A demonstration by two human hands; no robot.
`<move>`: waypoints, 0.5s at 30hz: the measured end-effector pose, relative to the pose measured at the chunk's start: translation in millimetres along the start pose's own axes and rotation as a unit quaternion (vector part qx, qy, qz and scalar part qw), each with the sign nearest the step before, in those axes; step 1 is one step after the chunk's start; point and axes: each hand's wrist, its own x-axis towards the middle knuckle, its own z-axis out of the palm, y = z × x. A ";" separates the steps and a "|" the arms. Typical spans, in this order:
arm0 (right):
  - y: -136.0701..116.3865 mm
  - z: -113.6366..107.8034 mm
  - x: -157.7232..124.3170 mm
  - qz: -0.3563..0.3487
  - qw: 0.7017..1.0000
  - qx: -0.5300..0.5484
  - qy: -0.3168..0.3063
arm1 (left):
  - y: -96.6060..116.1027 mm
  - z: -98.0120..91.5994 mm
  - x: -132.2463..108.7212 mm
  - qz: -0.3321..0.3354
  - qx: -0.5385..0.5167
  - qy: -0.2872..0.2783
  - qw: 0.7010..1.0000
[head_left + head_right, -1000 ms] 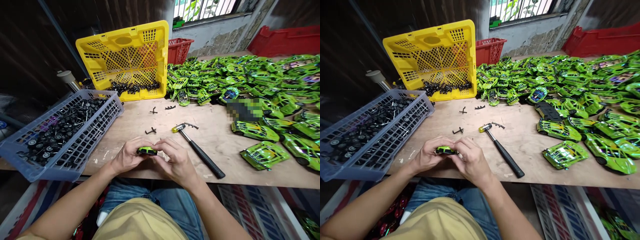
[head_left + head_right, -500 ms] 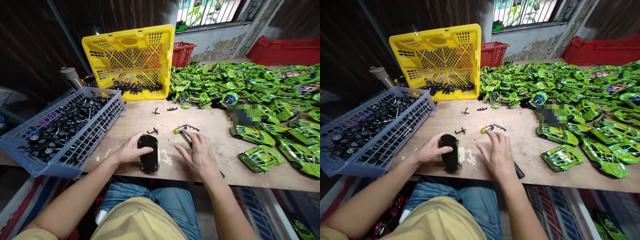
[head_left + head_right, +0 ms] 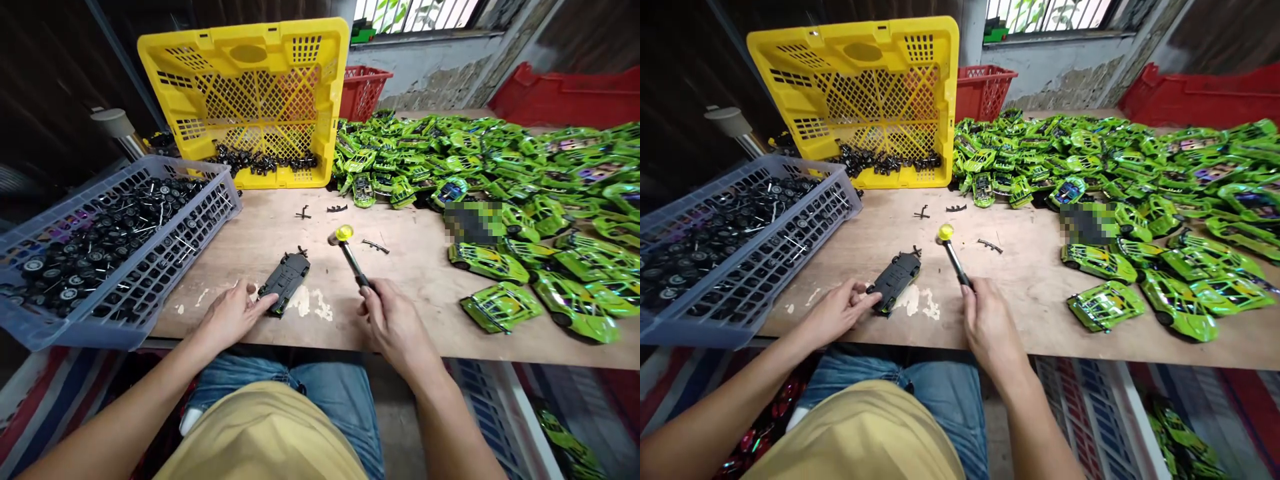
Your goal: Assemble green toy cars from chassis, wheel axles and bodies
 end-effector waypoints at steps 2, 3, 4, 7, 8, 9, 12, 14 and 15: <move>-12.0 7.9 -0.8 -0.024 0.999 0.030 -0.030 | 7.3 3.4 3.3 -0.009 0.003 0.005 1.000; -15.9 12.6 -0.9 -0.034 0.998 0.029 -0.048 | 11.8 3.3 7.1 -0.014 0.000 0.007 1.000; -18.2 17.0 -0.7 -0.040 0.997 0.025 -0.065 | 16.2 2.0 11.2 -0.018 -0.004 0.009 1.000; -18.6 25.2 0.3 -0.035 0.994 0.019 -0.098 | 26.2 -5.1 20.4 -0.062 -0.064 -0.007 0.996; -17.6 26.4 0.4 -0.029 0.994 0.021 -0.103 | 28.1 -7.3 21.7 -0.092 -0.115 -0.041 0.988; -16.6 27.5 0.3 -0.023 0.994 0.019 -0.106 | 29.4 -8.8 22.1 -0.129 -0.177 -0.087 0.972; -14.4 32.0 -0.9 -0.021 0.994 0.003 -0.107 | 30.3 -8.8 20.9 -0.214 -0.341 -0.193 0.895; -14.4 34.2 -1.2 -0.022 0.994 -0.009 -0.106 | 30.2 -6.2 19.9 -0.226 -0.374 -0.191 0.879; -15.2 33.4 -1.0 -0.021 0.994 -0.012 -0.107 | 30.3 -4.8 19.7 -0.228 -0.374 -0.182 0.880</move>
